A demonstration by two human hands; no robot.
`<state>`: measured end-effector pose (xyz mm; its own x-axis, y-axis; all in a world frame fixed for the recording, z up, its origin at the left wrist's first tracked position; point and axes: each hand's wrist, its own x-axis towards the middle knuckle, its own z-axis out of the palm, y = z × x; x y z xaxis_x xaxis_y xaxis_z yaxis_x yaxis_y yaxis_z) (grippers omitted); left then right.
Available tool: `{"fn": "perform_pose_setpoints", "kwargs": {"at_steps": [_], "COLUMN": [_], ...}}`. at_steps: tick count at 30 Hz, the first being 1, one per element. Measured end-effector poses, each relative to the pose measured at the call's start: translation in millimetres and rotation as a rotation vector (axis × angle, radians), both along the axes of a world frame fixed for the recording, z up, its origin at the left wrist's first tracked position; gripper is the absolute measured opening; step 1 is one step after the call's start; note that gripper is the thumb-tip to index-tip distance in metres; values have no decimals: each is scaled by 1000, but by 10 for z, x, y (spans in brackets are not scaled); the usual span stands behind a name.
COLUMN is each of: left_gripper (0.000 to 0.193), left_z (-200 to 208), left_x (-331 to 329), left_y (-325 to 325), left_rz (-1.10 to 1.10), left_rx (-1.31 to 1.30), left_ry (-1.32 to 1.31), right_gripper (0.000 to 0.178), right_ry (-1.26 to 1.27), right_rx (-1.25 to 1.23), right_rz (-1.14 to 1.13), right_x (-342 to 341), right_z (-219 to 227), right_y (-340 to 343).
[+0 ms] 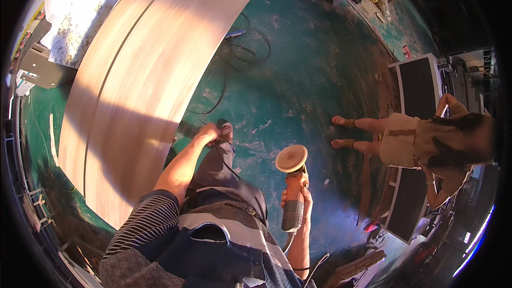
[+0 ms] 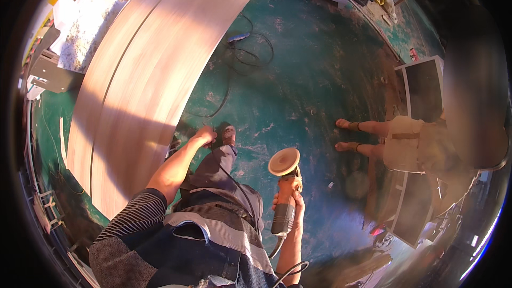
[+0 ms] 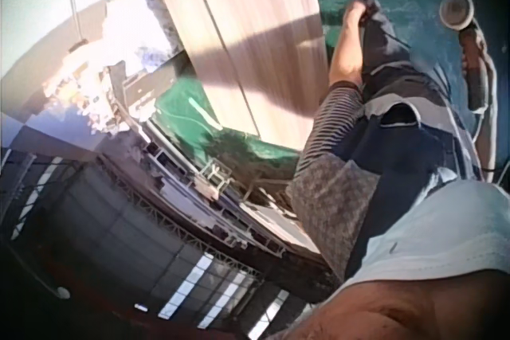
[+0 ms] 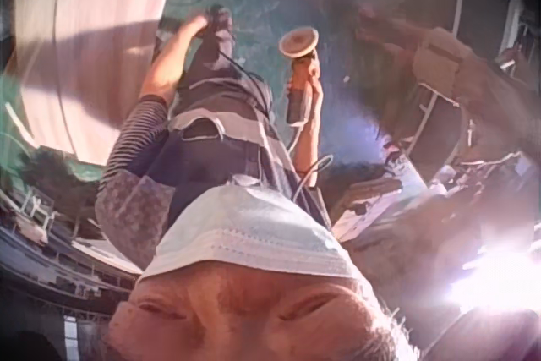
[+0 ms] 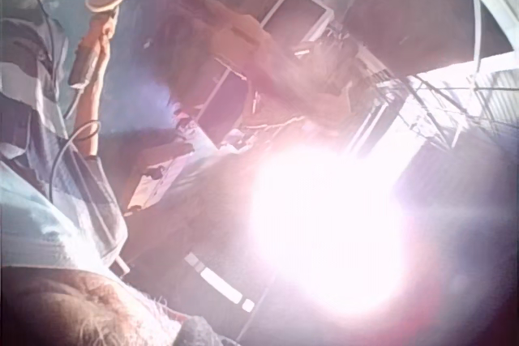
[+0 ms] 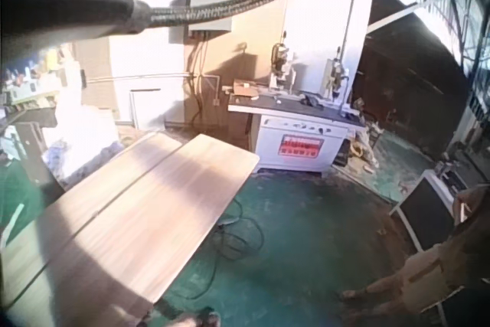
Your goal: The person uses an orbital sander to smooth the surface of a large wooden board. They move the sander across the board's surface and edges, occasionally pausing to adjust their grip or position.
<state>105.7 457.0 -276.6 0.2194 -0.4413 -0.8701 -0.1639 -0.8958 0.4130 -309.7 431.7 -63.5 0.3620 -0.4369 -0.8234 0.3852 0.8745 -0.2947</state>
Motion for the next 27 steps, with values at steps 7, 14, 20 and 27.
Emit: {"fn": "perform_pose_setpoints", "kwargs": {"at_steps": [7, 14, 20, 27], "left_gripper": [24, 36, 21, 52], "left_z": [-15, -565, -772, -2313], "left_x": [700, 1103, 1392, 2067], "left_y": [-877, -1987, -3063, -4703], "left_rz": [-523, -795, -663, -441], "left_rx": [261, 599, 123, -278], "left_ry": [-203, -299, -677, -772], "right_gripper": [72, 69, 66, 69], "right_ry": [-68, -222, -172, -81], "right_rx": [17, 4, 66, 78], "right_rz": [-83, -62, 32, -43], "right_x": [934, 1373, 1766, 2321], "right_z": [99, -320, -999, -1988], "right_y": [-1586, -3328, -4964, -6118]}}
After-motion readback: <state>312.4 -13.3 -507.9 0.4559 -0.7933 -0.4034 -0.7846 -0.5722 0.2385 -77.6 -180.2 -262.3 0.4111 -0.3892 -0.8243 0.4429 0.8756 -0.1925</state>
